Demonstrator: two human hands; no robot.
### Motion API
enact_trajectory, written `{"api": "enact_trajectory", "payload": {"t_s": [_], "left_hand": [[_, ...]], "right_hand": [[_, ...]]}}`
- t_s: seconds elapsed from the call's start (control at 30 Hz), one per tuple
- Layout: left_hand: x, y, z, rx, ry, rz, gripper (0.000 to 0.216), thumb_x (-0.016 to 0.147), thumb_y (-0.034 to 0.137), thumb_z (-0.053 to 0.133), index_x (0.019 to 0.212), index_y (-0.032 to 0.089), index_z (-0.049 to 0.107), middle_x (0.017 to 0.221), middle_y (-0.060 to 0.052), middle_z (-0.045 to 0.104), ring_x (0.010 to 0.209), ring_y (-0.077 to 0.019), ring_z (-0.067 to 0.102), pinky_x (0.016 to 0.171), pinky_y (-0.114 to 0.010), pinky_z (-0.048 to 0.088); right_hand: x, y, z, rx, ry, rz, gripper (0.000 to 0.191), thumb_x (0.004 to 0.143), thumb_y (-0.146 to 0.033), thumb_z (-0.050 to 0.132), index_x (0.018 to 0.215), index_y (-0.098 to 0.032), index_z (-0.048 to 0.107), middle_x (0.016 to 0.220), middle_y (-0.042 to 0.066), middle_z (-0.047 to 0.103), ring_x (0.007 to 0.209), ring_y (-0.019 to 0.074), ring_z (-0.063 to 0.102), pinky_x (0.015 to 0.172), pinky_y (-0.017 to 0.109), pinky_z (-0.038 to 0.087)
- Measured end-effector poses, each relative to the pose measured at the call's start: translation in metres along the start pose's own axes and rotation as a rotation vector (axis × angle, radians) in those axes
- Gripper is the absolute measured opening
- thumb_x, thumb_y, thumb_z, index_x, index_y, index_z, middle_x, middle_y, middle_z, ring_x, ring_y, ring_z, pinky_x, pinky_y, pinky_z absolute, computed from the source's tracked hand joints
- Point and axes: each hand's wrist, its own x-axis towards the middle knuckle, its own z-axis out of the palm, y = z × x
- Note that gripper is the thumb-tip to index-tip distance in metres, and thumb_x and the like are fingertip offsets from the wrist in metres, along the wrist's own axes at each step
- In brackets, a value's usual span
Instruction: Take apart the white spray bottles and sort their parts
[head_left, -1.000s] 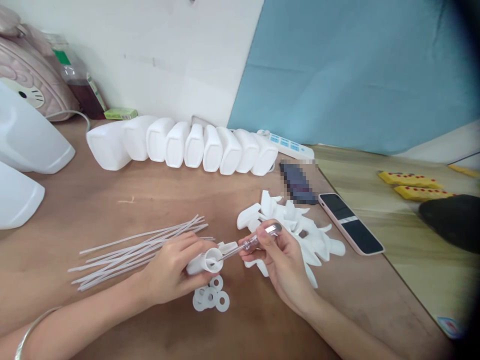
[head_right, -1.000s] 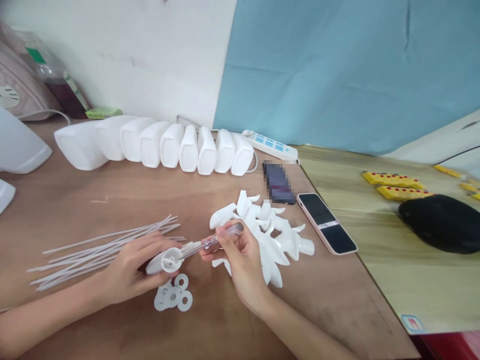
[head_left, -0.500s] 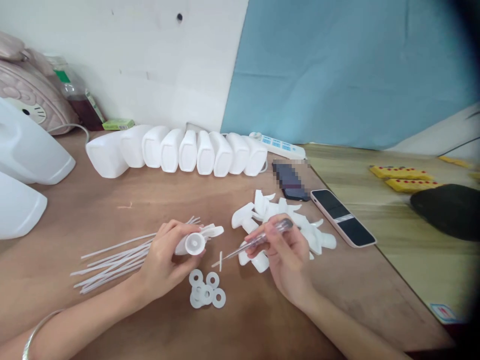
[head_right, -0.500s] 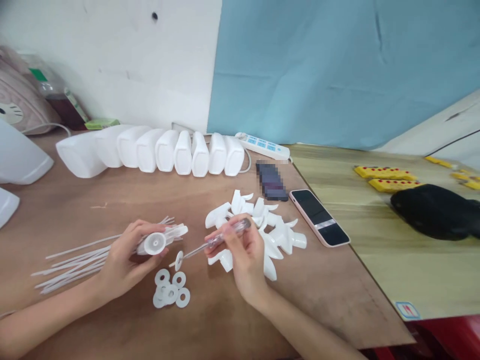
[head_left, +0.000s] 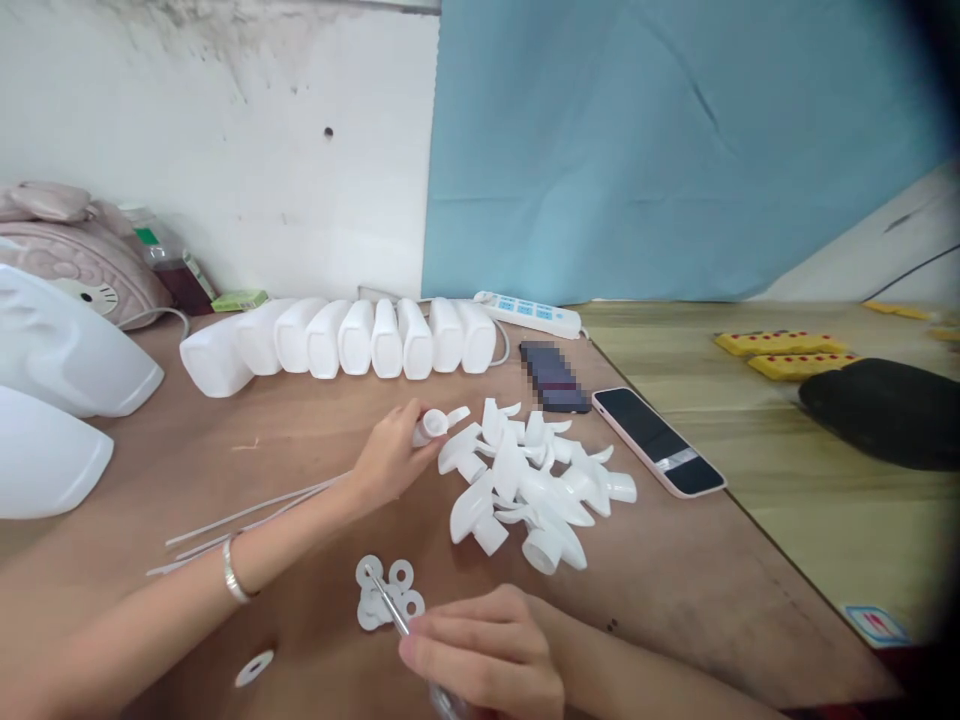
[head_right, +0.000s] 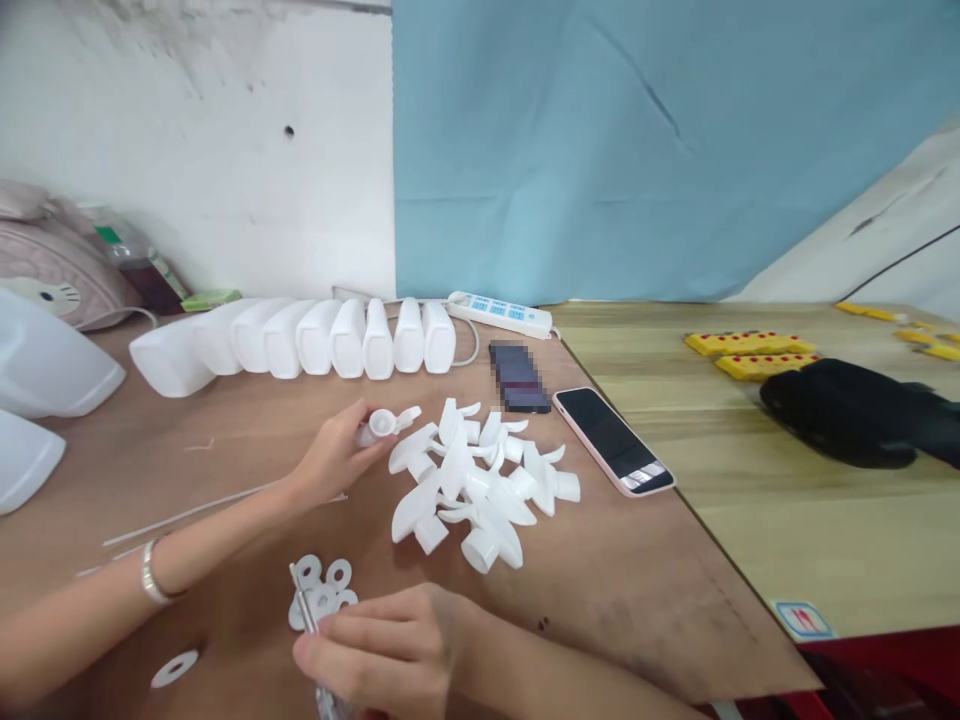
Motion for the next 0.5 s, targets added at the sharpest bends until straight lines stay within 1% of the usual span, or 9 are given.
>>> {"api": "enact_trajectory", "payload": {"t_s": [0.03, 0.1, 0.13, 0.2, 0.27, 0.33, 0.37, 0.43, 0.5], "left_hand": [[0.004, -0.002, 0.006, 0.010, -0.007, 0.007, 0.019, 0.084, 0.035, 0.047, 0.088, 0.017, 0.046, 0.082, -0.004, 0.059, 0.074, -0.0191, 0.055, 0.063, -0.031, 0.042], [0.007, -0.007, 0.014, 0.027, -0.014, 0.018, 0.018, 0.084, 0.035, 0.045, 0.086, 0.017, 0.045, 0.081, -0.005, 0.058, 0.072, -0.0191, 0.054, 0.063, -0.031, 0.041], [0.007, -0.009, 0.016, 0.038, -0.014, 0.024, 0.018, 0.085, 0.035, 0.044, 0.085, 0.017, 0.045, 0.080, -0.005, 0.058, 0.072, -0.0193, 0.054, 0.063, -0.031, 0.041], [0.006, -0.011, 0.018, 0.064, -0.011, 0.038, 0.018, 0.085, 0.035, 0.043, 0.085, 0.017, 0.045, 0.079, -0.006, 0.057, 0.073, -0.0201, 0.053, 0.065, -0.032, 0.041], [0.004, -0.011, 0.017, 0.088, -0.014, 0.059, 0.018, 0.086, 0.033, 0.042, 0.088, 0.016, 0.045, 0.081, -0.006, 0.057, 0.076, -0.0210, 0.053, 0.067, -0.032, 0.041], [0.002, -0.010, 0.017, 0.107, -0.022, 0.084, 0.017, 0.086, 0.031, 0.042, 0.091, 0.016, 0.046, 0.083, -0.007, 0.058, 0.079, -0.0218, 0.053, 0.070, -0.033, 0.040], [0.002, -0.009, 0.017, 0.115, -0.026, 0.097, 0.017, 0.085, 0.030, 0.042, 0.093, 0.016, 0.046, 0.084, -0.008, 0.058, 0.081, -0.0222, 0.053, 0.071, -0.034, 0.040], [0.000, -0.007, 0.018, 0.126, -0.033, 0.117, 0.021, 0.085, 0.032, 0.043, 0.098, 0.015, 0.047, 0.088, -0.009, 0.058, 0.083, -0.0232, 0.054, 0.074, -0.035, 0.040], [-0.001, -0.005, 0.018, 0.133, -0.039, 0.135, 0.030, 0.084, 0.035, 0.045, 0.106, 0.014, 0.046, 0.094, -0.010, 0.059, 0.088, -0.0243, 0.054, 0.078, -0.036, 0.039]], "right_hand": [[-0.001, 0.000, 0.003, 0.007, -0.030, -0.057, 0.020, 0.075, -0.033, 0.057, 0.095, -0.031, 0.057, 0.084, -0.002, 0.072, 0.064, 0.0165, 0.068, 0.055, 0.027, 0.059], [0.000, -0.001, 0.006, -0.018, -0.065, -0.091, 0.028, 0.076, -0.027, 0.051, 0.104, -0.028, 0.055, 0.088, 0.000, 0.071, 0.071, 0.0176, 0.069, 0.062, 0.028, 0.060], [0.001, -0.001, 0.007, -0.038, -0.066, -0.084, 0.034, 0.075, -0.023, 0.049, 0.108, -0.026, 0.054, 0.089, 0.001, 0.071, 0.073, 0.0187, 0.069, 0.064, 0.029, 0.060], [0.002, 0.001, 0.006, -0.070, -0.018, -0.028, 0.041, 0.072, -0.018, 0.047, 0.113, -0.022, 0.052, 0.089, 0.003, 0.071, 0.076, 0.0206, 0.069, 0.067, 0.032, 0.060], [0.001, 0.007, 0.004, -0.067, -0.022, -0.037, 0.038, 0.069, -0.016, 0.047, 0.105, -0.026, 0.055, 0.094, 0.002, 0.070, 0.079, 0.0208, 0.068, 0.068, 0.034, 0.060], [0.000, 0.015, 0.000, -0.067, -0.149, -0.224, 0.027, 0.066, -0.014, 0.053, 0.085, -0.033, 0.057, 0.102, -0.003, 0.067, 0.086, 0.0202, 0.067, 0.070, 0.035, 0.059], [0.000, 0.019, -0.002, -0.078, -0.211, -0.283, 0.024, 0.064, -0.013, 0.056, 0.077, -0.033, 0.056, 0.104, -0.005, 0.066, 0.089, 0.0201, 0.065, 0.072, 0.036, 0.058], [0.004, 0.025, -0.005, -0.134, -0.313, -0.343, 0.023, 0.062, -0.012, 0.060, 0.071, -0.032, 0.055, 0.107, -0.006, 0.065, 0.096, 0.0207, 0.063, 0.075, 0.037, 0.057], [0.011, 0.026, -0.008, -0.220, -0.358, -0.389, 0.021, 0.064, -0.011, 0.060, 0.072, -0.030, 0.056, 0.107, -0.003, 0.066, 0.100, 0.0218, 0.061, 0.076, 0.038, 0.057]]}}
